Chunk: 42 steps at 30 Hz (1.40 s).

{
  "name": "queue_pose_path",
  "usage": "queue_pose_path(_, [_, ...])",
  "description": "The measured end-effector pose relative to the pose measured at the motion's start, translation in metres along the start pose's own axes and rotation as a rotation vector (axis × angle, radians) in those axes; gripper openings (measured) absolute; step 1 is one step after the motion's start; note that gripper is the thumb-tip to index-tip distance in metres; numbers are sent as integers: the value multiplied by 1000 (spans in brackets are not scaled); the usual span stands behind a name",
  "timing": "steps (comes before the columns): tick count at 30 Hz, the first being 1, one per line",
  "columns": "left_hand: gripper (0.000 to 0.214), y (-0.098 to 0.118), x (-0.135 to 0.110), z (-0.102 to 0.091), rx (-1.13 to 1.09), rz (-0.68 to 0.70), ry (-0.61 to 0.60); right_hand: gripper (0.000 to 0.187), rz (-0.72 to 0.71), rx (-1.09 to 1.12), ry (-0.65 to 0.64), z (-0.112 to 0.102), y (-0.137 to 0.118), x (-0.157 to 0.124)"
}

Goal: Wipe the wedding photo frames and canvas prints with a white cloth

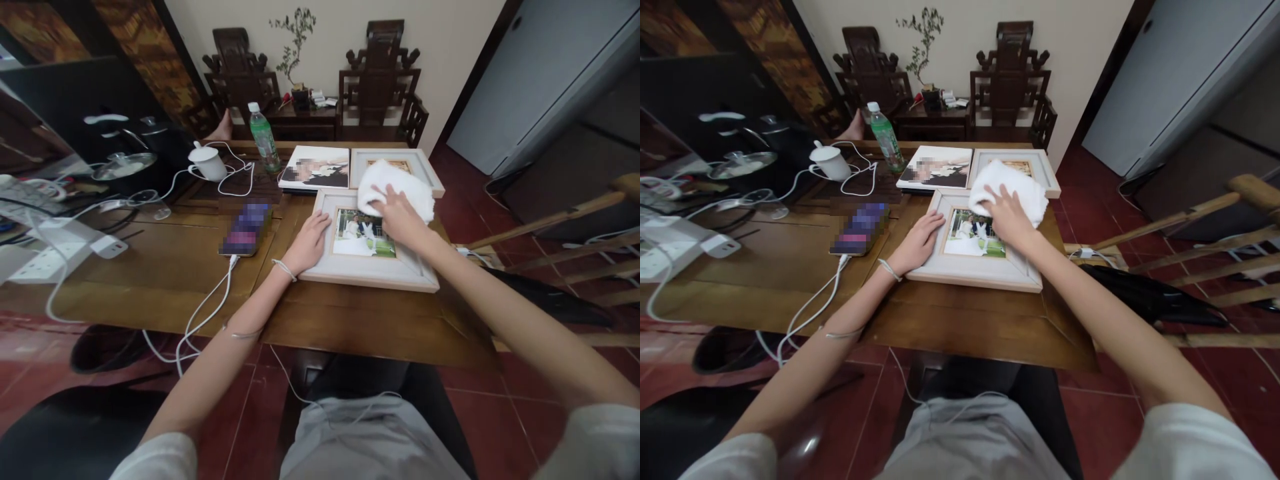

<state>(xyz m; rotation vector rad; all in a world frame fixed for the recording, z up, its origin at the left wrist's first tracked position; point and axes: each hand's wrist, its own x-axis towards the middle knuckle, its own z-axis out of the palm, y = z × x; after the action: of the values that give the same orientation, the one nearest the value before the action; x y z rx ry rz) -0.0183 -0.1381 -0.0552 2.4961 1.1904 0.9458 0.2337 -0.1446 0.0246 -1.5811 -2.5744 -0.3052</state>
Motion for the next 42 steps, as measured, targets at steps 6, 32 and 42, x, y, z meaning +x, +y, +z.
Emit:
queue_pose_path(6, [42, 0, 0, 0, 4, 7, -4, 64, -88, -101, -137, 3, -7, -3])
queue_pose_path(32, [56, 14, -1, -5, -132, -82, 10, 39, -143, -98, -69, -4, -80, 39])
queue_pose_path(42, [62, -6, -6, -1, -79, 5, -9, 44, 26, -190, -36, 10, -24, 45])
